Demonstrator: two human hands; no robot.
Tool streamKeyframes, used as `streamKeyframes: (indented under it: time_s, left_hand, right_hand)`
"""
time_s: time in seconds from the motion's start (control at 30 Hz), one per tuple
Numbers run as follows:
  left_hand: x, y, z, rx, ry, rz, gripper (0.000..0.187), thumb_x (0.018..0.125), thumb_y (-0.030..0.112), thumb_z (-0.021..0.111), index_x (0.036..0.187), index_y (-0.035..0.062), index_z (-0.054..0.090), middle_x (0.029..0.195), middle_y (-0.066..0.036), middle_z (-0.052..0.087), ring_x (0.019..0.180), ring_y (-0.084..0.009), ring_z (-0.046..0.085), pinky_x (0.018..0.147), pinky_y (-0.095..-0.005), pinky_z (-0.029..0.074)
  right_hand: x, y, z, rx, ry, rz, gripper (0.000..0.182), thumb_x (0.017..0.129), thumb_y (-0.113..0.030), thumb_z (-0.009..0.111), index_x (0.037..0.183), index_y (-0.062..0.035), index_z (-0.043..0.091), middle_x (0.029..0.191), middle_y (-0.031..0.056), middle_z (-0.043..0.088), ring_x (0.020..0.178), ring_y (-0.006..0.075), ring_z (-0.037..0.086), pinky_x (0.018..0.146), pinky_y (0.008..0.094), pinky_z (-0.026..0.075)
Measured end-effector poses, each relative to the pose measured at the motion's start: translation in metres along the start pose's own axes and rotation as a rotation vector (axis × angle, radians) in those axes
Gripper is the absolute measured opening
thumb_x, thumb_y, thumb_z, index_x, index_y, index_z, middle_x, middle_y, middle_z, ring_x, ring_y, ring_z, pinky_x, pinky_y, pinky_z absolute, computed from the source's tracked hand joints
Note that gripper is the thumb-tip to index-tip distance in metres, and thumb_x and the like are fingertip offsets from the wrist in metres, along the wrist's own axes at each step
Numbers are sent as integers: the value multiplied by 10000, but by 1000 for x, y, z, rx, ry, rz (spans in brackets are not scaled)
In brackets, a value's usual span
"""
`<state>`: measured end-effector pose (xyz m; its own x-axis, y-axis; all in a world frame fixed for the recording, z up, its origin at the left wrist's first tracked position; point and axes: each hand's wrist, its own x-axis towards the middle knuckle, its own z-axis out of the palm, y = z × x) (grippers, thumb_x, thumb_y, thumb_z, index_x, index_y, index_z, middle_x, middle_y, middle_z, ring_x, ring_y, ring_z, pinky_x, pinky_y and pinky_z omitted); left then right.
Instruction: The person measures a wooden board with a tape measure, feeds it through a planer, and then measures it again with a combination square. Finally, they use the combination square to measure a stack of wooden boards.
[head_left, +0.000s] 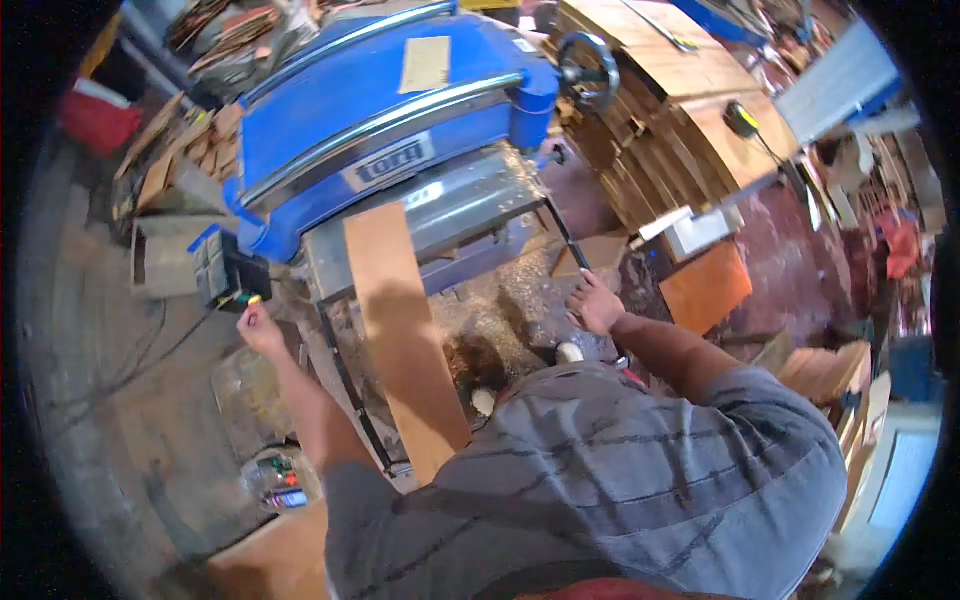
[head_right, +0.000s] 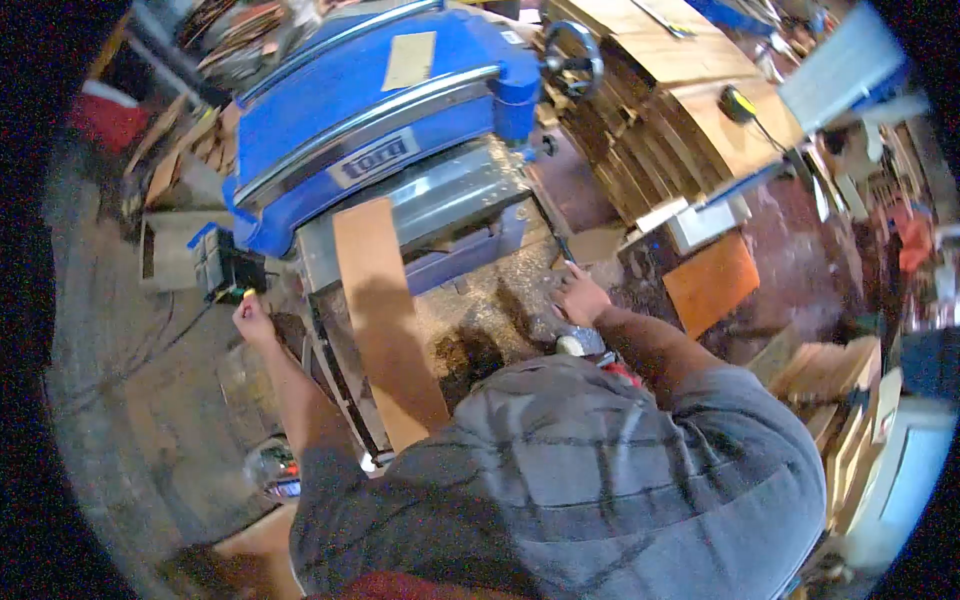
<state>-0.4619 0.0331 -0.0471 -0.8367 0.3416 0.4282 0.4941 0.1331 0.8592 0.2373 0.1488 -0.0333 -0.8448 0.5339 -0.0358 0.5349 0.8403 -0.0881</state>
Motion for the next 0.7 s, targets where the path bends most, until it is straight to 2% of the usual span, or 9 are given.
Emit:
streamKeyframes:
  time_s: [0.17, 0.2, 0.23, 0.27, 0.33, 0.53, 0.6, 0.63, 0.7]
  left_hand:
    - [-107, 108, -29, 369, -355, -31, 628, 918, 177, 643, 1412, -65, 342, 1382, -207, 466, 1265, -279, 465, 1049, -373, 383]
    - [-132, 72, -34, 37, -425, -14, 589, 920, 176, 628, 1401, -49, 374, 1367, -208, 481, 1264, -302, 472, 1058, -380, 376]
    - [-173, 109, -45, 310, -422, -135, 583, 915, 174, 622, 1405, -34, 385, 1376, -231, 472, 1268, -333, 469, 1066, -387, 368]
    - [-202, 94, -57, 77, -503, -107, 578, 911, 175, 614, 1404, -30, 392, 1380, -257, 461, 1274, -369, 460, 1069, -407, 364]
    - [-248, 151, -77, 486, -499, -56, 569, 893, 203, 636, 1367, -40, 438, 1353, -261, 487, 1253, -385, 467, 1059, -437, 365]
    - [-300, 172, -106, 581, -449, -111, 553, 883, 238, 661, 1318, -59, 493, 1337, -254, 504, 1241, -377, 482, 1054, -424, 374]
    - [-311, 164, -104, 315, -576, -319, 601, 879, 251, 669, 1344, -66, 456, 1332, -253, 507, 1240, -369, 486, 1048, -418, 380]
    - [-322, 181, -99, 406, -574, -237, 627, 878, 260, 670, 1362, -60, 433, 1326, -253, 510, 1243, -372, 485, 1049, -416, 381]
    - [-328, 205, -77, 538, -589, -224, 676, 871, 283, 676, 1390, -47, 395, 1322, -257, 511, 1250, -380, 478, 1053, -417, 381]
  right_hand:
    - [-2, 2, 2, 44, 36, 20, 165, 836, -268, 594, 797, -108, 581, 801, 71, 614, 892, 273, 603, 1137, 510, 262]
    - [-2, 2, 2, 78, 9, 23, 155, 843, -255, 581, 816, -103, 588, 815, 78, 618, 904, 284, 612, 1147, 505, 246]
    - [-4, 1, -5, 142, 124, -2, 127, 837, -235, 589, 815, -110, 586, 806, 78, 616, 892, 287, 614, 1140, 503, 262]
    - [-5, 0, -8, 150, 133, 8, 127, 837, -235, 589, 815, -110, 586, 806, 78, 616, 892, 287, 614, 1140, 503, 262]
    - [-5, 1, -10, 200, 78, 18, 107, 832, -222, 598, 816, -117, 586, 780, 77, 616, 882, 285, 613, 1141, 508, 262]
    - [-5, 9, 2, 226, 85, -41, 148, 810, -267, 617, 816, -119, 620, 793, 75, 620, 851, 260, 597, 1122, 501, 284]
    - [-5, 9, -6, 236, -135, -15, 136, 812, -229, 584, 891, -128, 629, 855, 77, 655, 989, 254, 625, 1189, 494, 156]
    - [-6, 8, -1, 239, -147, -74, 136, 812, -229, 584, 891, -128, 629, 855, 77, 655, 989, 254, 625, 1189, 494, 156]
    - [-6, 14, 10, 91, 71, -79, 172, 828, -278, 613, 905, -135, 668, 836, 96, 659, 953, 258, 628, 1163, 503, 211]
